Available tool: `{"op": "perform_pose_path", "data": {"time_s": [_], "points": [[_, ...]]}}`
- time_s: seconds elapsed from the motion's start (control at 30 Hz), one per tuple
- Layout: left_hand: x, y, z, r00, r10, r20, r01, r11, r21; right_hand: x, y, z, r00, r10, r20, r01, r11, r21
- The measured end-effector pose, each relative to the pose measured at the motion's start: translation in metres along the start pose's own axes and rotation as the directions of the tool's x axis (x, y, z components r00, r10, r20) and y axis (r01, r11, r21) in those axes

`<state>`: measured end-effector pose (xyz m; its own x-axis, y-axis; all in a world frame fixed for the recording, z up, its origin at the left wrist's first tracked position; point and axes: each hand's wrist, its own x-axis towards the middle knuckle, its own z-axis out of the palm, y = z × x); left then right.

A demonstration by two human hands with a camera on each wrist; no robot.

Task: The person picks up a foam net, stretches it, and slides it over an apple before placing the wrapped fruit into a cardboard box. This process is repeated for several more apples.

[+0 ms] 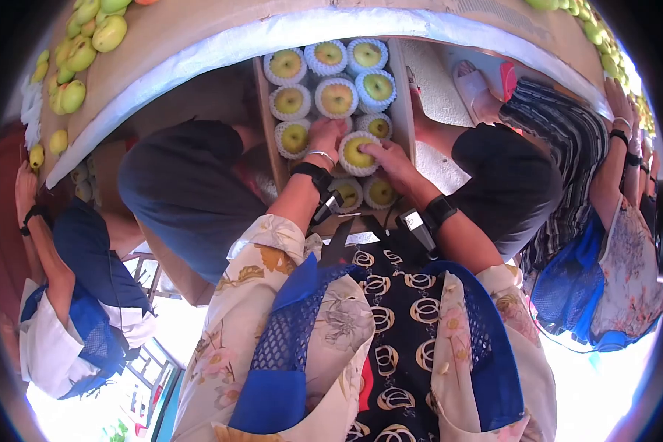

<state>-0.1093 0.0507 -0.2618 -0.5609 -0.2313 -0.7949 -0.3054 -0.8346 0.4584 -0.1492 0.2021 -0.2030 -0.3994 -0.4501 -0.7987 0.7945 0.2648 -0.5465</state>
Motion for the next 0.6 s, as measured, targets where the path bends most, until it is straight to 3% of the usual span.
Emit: {"op": "perform_pose_path", "data": {"time_s": [0.13, 0.17, 0.27, 0.37, 0.47, 0.6], "points": [[-0.003, 0.022, 0.003, 0.998, 0.055, 0.036, -0.061, 0.975, 0.212, -0.006, -0.016, 0.010, 0.999, -0.018, -0.045, 0.020, 0.999, 0.039], [-0.008, 0.026, 0.008, 0.998, 0.038, -0.040, -0.031, 0.987, 0.158, -0.010, -0.020, 0.014, 0.999, -0.030, -0.040, 0.032, 0.998, 0.050], [-0.017, 0.041, 0.012, 0.999, -0.018, -0.045, 0.028, 0.973, 0.229, -0.003, -0.013, 0.021, 0.991, -0.078, -0.110, 0.084, 0.995, 0.049], [-0.018, 0.038, 0.011, 0.997, -0.032, 0.063, 0.021, 0.986, 0.163, 0.026, 0.006, 0.019, 0.981, -0.195, -0.018, 0.194, 0.954, 0.230], [0.001, 0.032, -0.007, 0.990, 0.028, 0.135, -0.039, 0.996, 0.078, 0.036, 0.005, 0.025, 0.979, -0.200, -0.047, 0.205, 0.968, 0.145], [0.007, 0.026, -0.016, 0.997, 0.036, 0.067, -0.048, 0.982, 0.183, 0.057, 0.026, 0.028, 0.984, -0.164, -0.069, 0.176, 0.956, 0.237]]}}
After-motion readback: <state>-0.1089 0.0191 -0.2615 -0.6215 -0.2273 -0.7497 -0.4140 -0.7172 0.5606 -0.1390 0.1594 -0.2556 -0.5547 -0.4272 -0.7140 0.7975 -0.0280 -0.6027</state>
